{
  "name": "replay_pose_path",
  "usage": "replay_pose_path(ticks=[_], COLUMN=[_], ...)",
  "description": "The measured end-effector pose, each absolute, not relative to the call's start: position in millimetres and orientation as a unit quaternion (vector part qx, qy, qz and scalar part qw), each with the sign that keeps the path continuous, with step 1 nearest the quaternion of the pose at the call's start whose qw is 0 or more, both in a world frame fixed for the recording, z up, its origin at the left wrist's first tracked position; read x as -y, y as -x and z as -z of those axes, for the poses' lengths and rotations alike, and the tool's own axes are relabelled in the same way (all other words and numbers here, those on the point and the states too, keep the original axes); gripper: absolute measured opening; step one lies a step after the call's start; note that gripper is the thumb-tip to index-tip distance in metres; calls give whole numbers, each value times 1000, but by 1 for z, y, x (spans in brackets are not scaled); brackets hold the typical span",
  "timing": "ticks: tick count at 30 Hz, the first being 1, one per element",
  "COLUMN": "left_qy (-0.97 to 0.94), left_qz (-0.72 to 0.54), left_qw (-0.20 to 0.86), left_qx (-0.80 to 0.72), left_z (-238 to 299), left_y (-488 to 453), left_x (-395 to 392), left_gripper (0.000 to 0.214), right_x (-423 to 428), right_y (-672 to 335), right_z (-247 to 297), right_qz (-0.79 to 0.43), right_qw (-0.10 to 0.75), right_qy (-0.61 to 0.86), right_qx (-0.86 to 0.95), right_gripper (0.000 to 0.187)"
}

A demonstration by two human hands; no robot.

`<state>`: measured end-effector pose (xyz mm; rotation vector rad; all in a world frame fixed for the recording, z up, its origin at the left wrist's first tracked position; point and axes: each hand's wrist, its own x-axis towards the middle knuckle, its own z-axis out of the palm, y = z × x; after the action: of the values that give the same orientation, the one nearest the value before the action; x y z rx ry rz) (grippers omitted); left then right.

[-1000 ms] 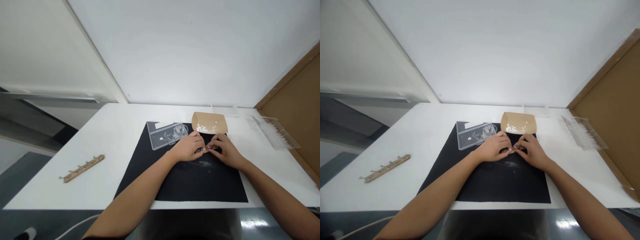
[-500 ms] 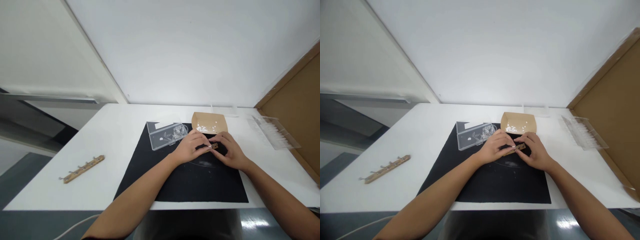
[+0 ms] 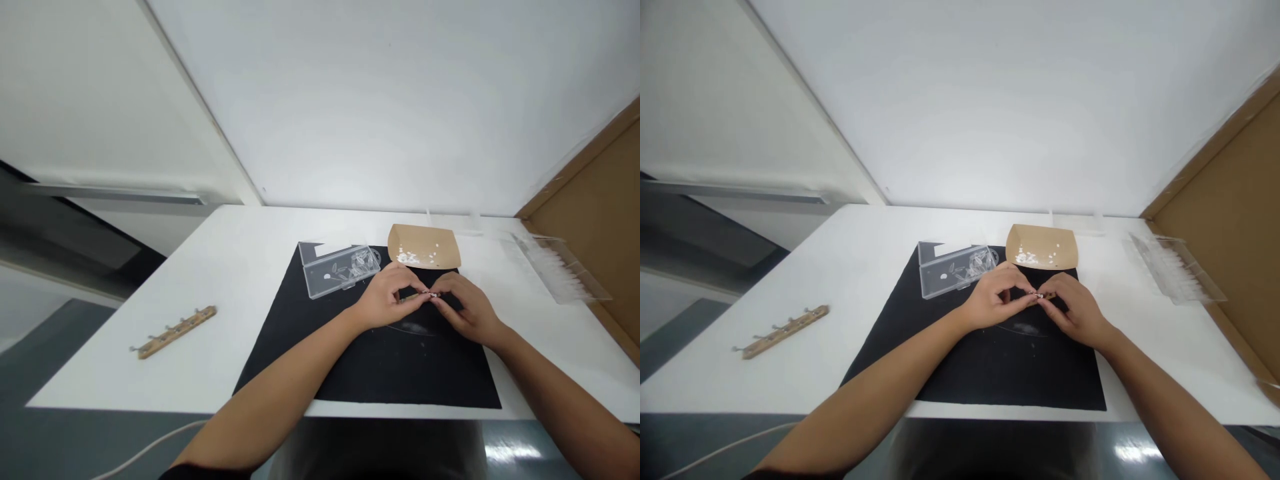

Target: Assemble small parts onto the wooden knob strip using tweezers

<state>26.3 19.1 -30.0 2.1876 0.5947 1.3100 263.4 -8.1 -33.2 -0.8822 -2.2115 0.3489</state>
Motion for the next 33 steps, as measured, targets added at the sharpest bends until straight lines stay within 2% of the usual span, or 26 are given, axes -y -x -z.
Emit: replay_pose_path(ticks=[5, 9, 19, 33], left_qy=[-791, -776, -752, -771], left_qz=[-483, -472, -397, -450], left_qw=[302, 359, 484, 391], left_qx=[-223, -216, -207, -225], left_z=[30, 30, 28, 31], left_y=[-25, -23, -20, -24], left_x=[-18, -17, -18, -18], left_gripper=[15, 16, 22, 18], right_x=[10, 11, 14, 13], right_y=[-262, -262, -261, -262], right_z=[31, 29, 27, 32], right_qz=[-189, -191, -173, -127], right_qw=[315, 281, 274, 307], right_qy=[322, 323, 312, 365], right_qx=[872, 883, 893, 870], right_gripper=[6, 14, 23, 22])
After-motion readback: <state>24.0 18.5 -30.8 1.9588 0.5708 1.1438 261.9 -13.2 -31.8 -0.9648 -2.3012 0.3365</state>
